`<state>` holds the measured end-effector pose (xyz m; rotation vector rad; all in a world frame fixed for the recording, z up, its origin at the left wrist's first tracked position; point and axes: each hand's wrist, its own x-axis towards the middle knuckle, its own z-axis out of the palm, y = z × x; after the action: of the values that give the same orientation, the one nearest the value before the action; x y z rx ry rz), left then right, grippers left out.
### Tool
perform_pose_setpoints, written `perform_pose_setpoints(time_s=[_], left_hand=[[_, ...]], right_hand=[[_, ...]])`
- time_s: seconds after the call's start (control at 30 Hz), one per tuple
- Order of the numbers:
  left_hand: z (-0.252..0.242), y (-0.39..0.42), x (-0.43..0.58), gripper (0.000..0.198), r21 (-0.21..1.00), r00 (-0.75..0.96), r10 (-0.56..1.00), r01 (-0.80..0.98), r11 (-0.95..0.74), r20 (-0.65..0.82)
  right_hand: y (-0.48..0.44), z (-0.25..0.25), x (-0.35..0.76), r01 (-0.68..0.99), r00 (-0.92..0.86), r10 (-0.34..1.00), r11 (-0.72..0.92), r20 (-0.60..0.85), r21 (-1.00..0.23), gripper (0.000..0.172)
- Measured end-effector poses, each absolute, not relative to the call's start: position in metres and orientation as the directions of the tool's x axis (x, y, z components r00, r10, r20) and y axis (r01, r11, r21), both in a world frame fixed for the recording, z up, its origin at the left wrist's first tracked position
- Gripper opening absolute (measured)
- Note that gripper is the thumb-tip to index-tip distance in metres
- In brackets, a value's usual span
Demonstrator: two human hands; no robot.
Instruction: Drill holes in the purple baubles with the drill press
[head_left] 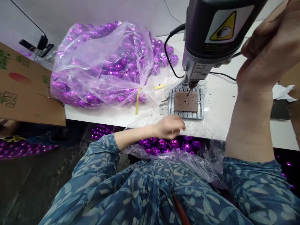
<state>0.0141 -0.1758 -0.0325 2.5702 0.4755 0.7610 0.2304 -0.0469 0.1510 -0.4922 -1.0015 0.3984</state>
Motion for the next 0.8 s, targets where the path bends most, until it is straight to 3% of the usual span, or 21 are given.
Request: perform_pose_setpoints(time_s=[0.07, 0.17, 0.27, 0.33, 0.43, 0.63, 0.8], left_hand=[[-0.024, -0.114, -0.005, 0.035, 0.617, 0.54, 0.707, 0.38, -0.689, 0.457], [-0.012, -0.023, -0.027, 0.031, 0.68, 0.257, 0.912, 0.608, -0.41, 0.319], [-0.008, 0.034, -0.033, 0.031, 0.54, 0.145, 0.982, 0.82, -0.19, 0.125], [-0.009, 0.052, -0.032, 0.034, 0.385, 0.077, 0.99, 0.915, -0.118, 0.12], [-0.012, 0.067, -0.031, 0.047, 0.274, 0.042, 0.984, 0.957, -0.089, 0.173], [-0.013, 0.089, -0.04, 0.05, 0.273, 0.149, 0.981, 0.945, -0.178, 0.126], [-0.015, 0.09, -0.037, 0.042, 0.403, 0.142, 0.976, 0.894, -0.197, 0.163]], right_hand=[[-0.046, 0.15, 0.23, -0.076, 0.49, 0.49, 0.848, 0.721, -0.525, 0.067], [-0.051, 0.151, 0.229, -0.041, 0.493, 0.498, 0.833, 0.714, -0.552, 0.072], [-0.057, 0.154, 0.227, -0.022, 0.475, 0.496, 0.832, 0.727, -0.554, 0.068], [-0.06, 0.156, 0.225, -0.04, 0.462, 0.484, 0.848, 0.743, -0.528, 0.062], [-0.065, 0.158, 0.224, -0.077, 0.466, 0.458, 0.873, 0.757, -0.481, 0.06], [-0.073, 0.161, 0.222, -0.055, 0.467, 0.457, 0.87, 0.757, -0.491, 0.069], [-0.075, 0.16, 0.223, -0.036, 0.455, 0.494, 0.841, 0.741, -0.539, 0.073]])
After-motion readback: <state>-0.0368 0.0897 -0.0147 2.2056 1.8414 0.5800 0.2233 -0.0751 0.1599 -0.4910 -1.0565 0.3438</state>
